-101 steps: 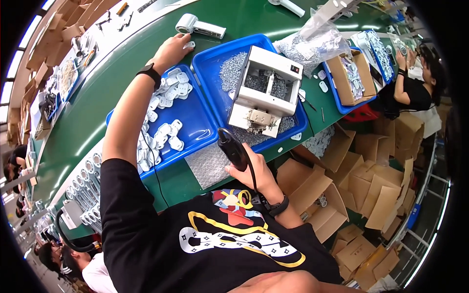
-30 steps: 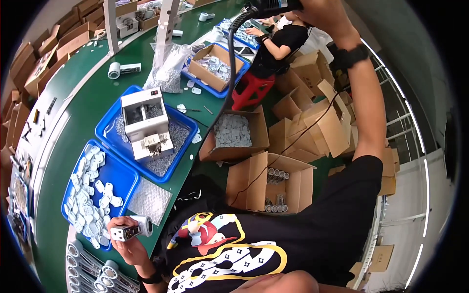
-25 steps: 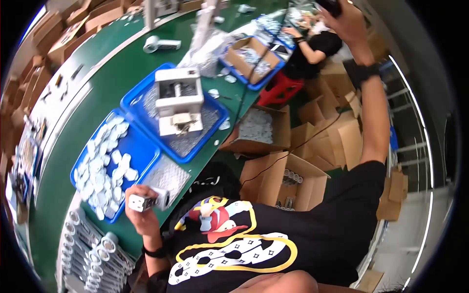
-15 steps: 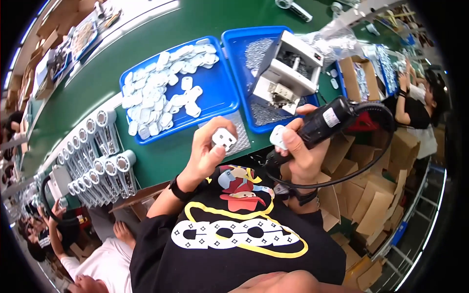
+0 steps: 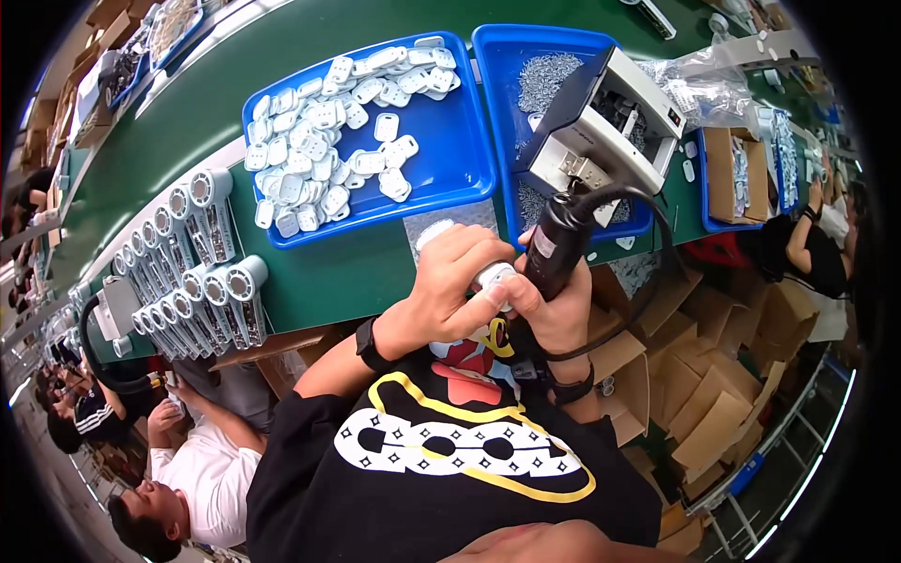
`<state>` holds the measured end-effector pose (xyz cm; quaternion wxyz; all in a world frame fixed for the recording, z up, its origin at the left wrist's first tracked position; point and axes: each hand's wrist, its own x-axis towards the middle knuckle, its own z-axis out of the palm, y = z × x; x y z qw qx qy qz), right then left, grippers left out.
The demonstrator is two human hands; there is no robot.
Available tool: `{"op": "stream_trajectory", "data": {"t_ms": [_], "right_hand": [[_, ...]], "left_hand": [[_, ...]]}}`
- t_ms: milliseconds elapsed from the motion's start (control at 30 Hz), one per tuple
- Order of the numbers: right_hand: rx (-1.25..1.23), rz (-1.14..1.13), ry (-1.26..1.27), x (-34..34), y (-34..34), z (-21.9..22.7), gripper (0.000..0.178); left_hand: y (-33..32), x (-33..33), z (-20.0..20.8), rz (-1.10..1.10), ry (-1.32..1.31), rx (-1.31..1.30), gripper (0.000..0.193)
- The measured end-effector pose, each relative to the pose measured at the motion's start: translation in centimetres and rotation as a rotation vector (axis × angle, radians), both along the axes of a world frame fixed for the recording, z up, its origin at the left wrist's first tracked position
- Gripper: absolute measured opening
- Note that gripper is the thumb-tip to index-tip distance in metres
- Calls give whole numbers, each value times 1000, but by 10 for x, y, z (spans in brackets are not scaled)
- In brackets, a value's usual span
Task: The person picks up a white plastic component from a blue tray, aligns it with the base of a handheld fan, and drives a screw into it using a power screwdriver. After securing the part, the person sets the fan aside and repeats the process with another fan and component.
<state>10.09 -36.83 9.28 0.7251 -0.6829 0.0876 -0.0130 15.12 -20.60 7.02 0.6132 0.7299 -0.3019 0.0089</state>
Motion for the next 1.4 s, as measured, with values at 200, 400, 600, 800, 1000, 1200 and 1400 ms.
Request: {"op": "stream_trajectory", "data": {"t_ms": [200, 400, 600, 800, 1000, 1200, 1400], "right_hand": [[97, -257, -624, 42, -24, 30, 49], [-103, -345, -628, 98, -43, 22, 37], [158, -157, -558, 71, -33, 39, 40], [245, 93, -711, 47, -5, 82, 46], [219, 150, -707, 59, 7, 75, 46], [177, 270, -635, 64, 2, 71, 44], [197, 225, -649, 59, 2, 64, 42]], "left_hand": [[1, 4, -31, 47, 194, -125, 44], [-4, 11, -36, 29, 213, -159, 40], [-6, 14, -37, 69, 212, -153, 39], [-7, 11, -41, 78, 209, -178, 36], [-9, 12, -44, 80, 160, -133, 42], [-10, 13, -40, 67, 148, -79, 40], [-9, 14, -40, 57, 144, -73, 42]]}}
